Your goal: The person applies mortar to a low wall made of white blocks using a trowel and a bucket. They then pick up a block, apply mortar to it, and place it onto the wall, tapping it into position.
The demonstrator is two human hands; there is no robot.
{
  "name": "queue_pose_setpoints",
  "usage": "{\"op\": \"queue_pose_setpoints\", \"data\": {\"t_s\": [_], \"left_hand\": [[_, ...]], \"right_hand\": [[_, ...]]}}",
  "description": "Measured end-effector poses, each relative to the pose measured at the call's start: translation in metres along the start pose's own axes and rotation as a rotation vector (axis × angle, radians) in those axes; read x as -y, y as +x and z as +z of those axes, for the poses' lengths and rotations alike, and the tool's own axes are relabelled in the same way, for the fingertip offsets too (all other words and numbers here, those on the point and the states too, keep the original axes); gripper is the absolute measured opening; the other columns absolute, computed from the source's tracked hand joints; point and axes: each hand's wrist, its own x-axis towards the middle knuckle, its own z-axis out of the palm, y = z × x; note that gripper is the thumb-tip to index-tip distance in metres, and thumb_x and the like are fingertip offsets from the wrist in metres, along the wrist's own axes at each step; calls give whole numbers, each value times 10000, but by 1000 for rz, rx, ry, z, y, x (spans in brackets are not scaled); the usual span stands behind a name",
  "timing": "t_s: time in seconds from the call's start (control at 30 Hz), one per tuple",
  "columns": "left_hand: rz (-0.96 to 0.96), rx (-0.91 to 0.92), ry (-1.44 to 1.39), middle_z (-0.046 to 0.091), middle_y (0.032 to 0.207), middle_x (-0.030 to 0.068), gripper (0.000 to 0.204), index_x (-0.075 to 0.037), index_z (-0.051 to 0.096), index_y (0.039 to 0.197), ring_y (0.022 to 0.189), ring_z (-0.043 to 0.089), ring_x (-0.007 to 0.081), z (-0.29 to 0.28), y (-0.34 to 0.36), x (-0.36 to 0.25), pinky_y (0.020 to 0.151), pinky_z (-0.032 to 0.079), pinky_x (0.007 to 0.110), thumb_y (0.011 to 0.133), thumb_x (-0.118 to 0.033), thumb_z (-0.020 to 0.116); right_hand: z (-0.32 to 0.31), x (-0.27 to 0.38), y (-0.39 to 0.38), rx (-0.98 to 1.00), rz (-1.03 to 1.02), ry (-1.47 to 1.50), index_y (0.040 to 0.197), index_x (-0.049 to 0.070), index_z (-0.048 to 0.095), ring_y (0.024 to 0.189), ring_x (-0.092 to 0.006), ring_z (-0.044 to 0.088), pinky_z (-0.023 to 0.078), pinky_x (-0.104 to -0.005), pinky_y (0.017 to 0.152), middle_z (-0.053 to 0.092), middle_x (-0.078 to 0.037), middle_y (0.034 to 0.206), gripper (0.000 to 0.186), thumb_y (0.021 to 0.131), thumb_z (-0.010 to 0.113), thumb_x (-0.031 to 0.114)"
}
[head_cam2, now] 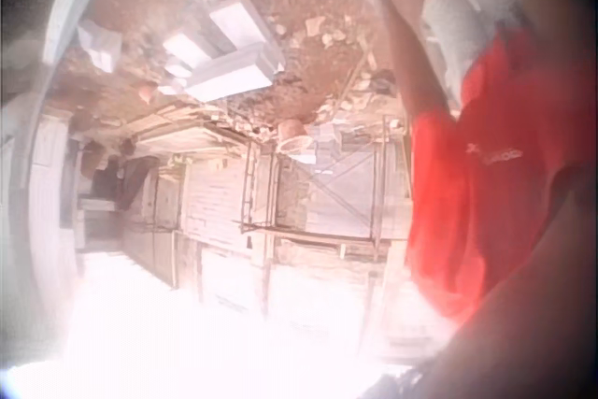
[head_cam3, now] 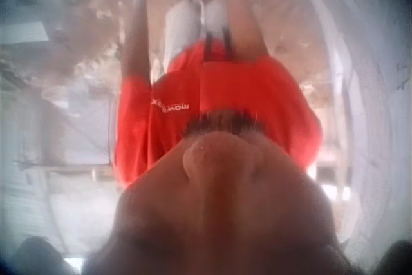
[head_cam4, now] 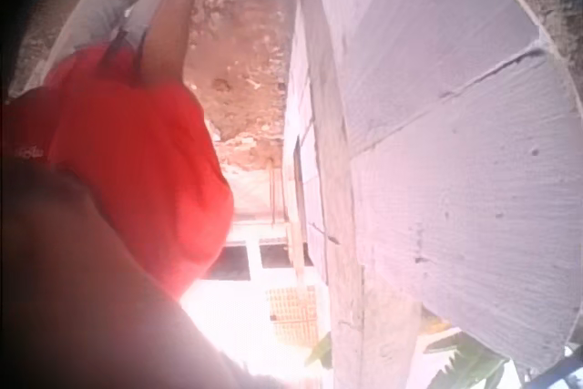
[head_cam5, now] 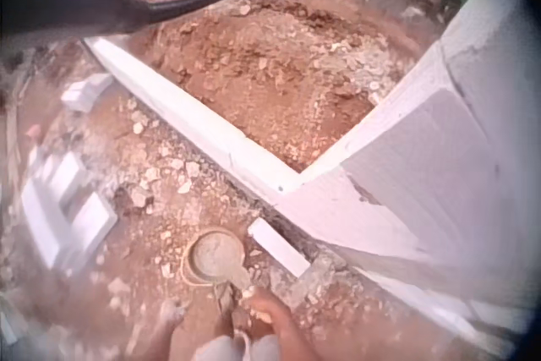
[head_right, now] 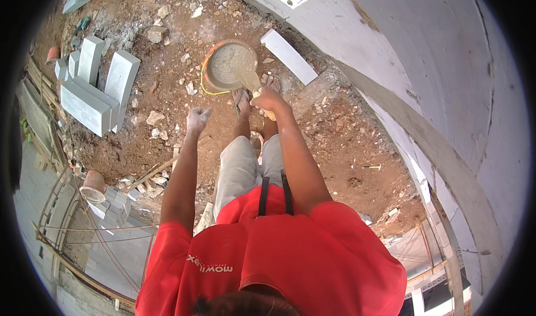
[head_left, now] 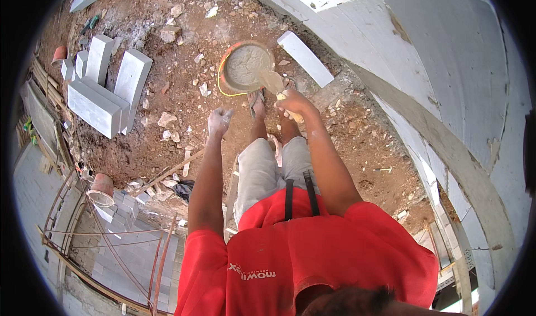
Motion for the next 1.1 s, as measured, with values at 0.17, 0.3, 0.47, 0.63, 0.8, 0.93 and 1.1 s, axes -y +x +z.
{"op": "queue_pose_setpoints", "data": {"t_s": [0.17,0.3,0.47,0.63,0.8,0.93,1.1], "left_hand": [[-293,29,-165,655,716,87,443,-13,664,750,679,586,184,65,6,127,691,488,357,853,-428,778],[-355,66,-591,648,776,-1,328,-36,677,832,728,524,67,115,7,140,683,444,249,942,-336,752],[-426,80,-821,650,827,-27,183,-40,676,933,750,525,41,161,0,156,694,429,221,1000,-209,703],[-409,241,-745,717,935,26,210,-19,696,1007,920,665,102,190,36,140,906,517,281,1002,-229,700],[-258,200,-891,694,852,-18,231,-29,721,1029,799,615,58,225,31,95,725,505,242,966,-250,748],[-217,401,-1070,704,1079,51,388,-20,663,1232,1022,640,108,212,40,27,917,502,280,958,-279,756],[-295,591,-1332,521,1459,130,836,-9,398,1529,1330,512,197,194,28,-32,1126,396,348,902,-392,796]], "right_hand": [[-5,-20,142,-616,51,60,1361,-10,568,1182,-354,619,486,-409,1039,637,-236,1240,745,764,819,358],[-63,-84,220,-771,403,-344,1604,60,189,1451,-419,347,362,-464,1175,341,-291,1555,1212,680,896,399],[-94,-153,270,-736,364,-693,1621,47,77,1506,-453,214,210,-539,1236,227,-305,1606,1433,578,951,498],[-116,-237,319,-859,215,-842,1548,-19,228,1462,-440,270,252,-532,1208,320,-276,1544,1330,553,952,487],[-111,-135,251,-781,99,-578,1432,-50,392,1363,-395,418,350,-507,1148,472,-227,1408,1156,496,910,391],[-107,-62,167,-745,180,-233,1295,-70,555,1094,-402,644,507,-457,969,658,-250,1176,951,495,845,355],[-65,-15,17,-646,72,122,1411,-97,461,1075,-357,647,513,-442,943,628,-279,1209,972,593,801,304]]}}
